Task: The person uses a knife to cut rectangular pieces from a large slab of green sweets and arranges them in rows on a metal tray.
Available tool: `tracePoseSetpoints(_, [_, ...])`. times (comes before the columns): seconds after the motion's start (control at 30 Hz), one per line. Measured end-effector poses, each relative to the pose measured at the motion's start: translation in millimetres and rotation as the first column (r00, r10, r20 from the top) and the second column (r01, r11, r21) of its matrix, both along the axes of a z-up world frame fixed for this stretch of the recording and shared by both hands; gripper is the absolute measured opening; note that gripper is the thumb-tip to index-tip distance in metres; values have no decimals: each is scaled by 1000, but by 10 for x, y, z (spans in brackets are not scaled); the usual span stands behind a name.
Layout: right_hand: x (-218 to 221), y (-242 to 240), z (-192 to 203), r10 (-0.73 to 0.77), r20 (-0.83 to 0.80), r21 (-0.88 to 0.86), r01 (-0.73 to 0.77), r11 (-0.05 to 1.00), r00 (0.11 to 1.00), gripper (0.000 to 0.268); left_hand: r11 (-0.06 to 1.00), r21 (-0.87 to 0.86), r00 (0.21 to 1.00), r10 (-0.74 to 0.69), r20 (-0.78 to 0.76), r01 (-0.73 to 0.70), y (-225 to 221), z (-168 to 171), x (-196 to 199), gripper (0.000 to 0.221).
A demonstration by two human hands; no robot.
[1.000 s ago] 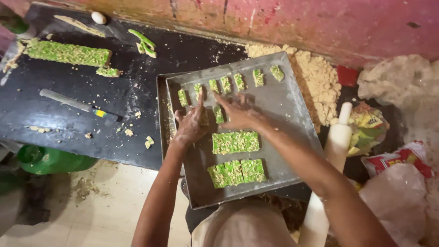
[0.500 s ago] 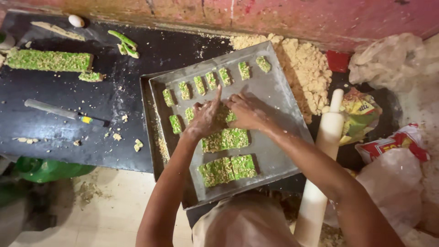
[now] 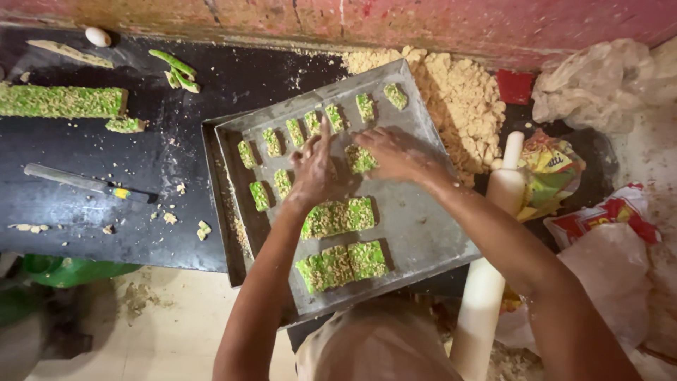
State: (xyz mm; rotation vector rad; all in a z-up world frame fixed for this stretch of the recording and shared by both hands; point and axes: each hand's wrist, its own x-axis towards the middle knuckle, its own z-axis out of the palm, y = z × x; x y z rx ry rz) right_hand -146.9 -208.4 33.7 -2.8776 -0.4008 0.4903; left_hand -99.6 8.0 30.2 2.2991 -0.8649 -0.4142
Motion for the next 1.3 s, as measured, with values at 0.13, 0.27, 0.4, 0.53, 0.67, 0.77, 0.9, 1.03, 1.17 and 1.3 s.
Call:
tracePoseSetpoints(0.13, [-58,-48,103,-91,-24,77,92,993,996,97,997,70,992,-15,-124,24,-257,-33,-27,142])
tracePoseSetpoints(0.27, [-114,-101,202,-171,-81,30,174,984,982,102,996,87,998,21,-62,-16,-333,-84,-37,136])
tracePoseSetpoints(0.4, [-138,-274,264,-143,-6,52,143,988,990,105,991,137,994,19,-105,-4,-315,-68,-23,142])
tracePoseSetpoints(0.53, [-168,-438,295,-160,-30,-29,159,987,987,113,995,95,999,-16,-50,21,-488,0,-21,149])
tracePoseSetpoints(0.67, [-213,-450,275,-115,99,-77,123,989,988,114,987,135,994,-79,-70,88,-776,7,-54,139])
tracePoseSetpoints(0.77, [-228,-486,351,-139,45,-110,143,984,989,111,985,171,995,-12,-95,28,-908,39,-95,135])
tracePoseSetpoints(0.9, [-244,-607,548,-151,9,-261,148,954,989,105,988,156,999,-1,-52,9,-923,129,-82,136])
tracePoseSetpoints(1.03, [-326,-584,740,-175,-4,-152,172,973,985,103,998,-4,998,-57,33,57,-455,284,32,134])
tracePoseSetpoints(1.17, [-753,43,705,-166,-52,90,170,981,985,64,989,-112,995,-89,38,92,776,431,-33,122])
tracePoseSetpoints(1.3, [-960,800,539,7,-121,42,-2,999,993,76,982,127,989,-129,-73,138,1398,354,-470,134])
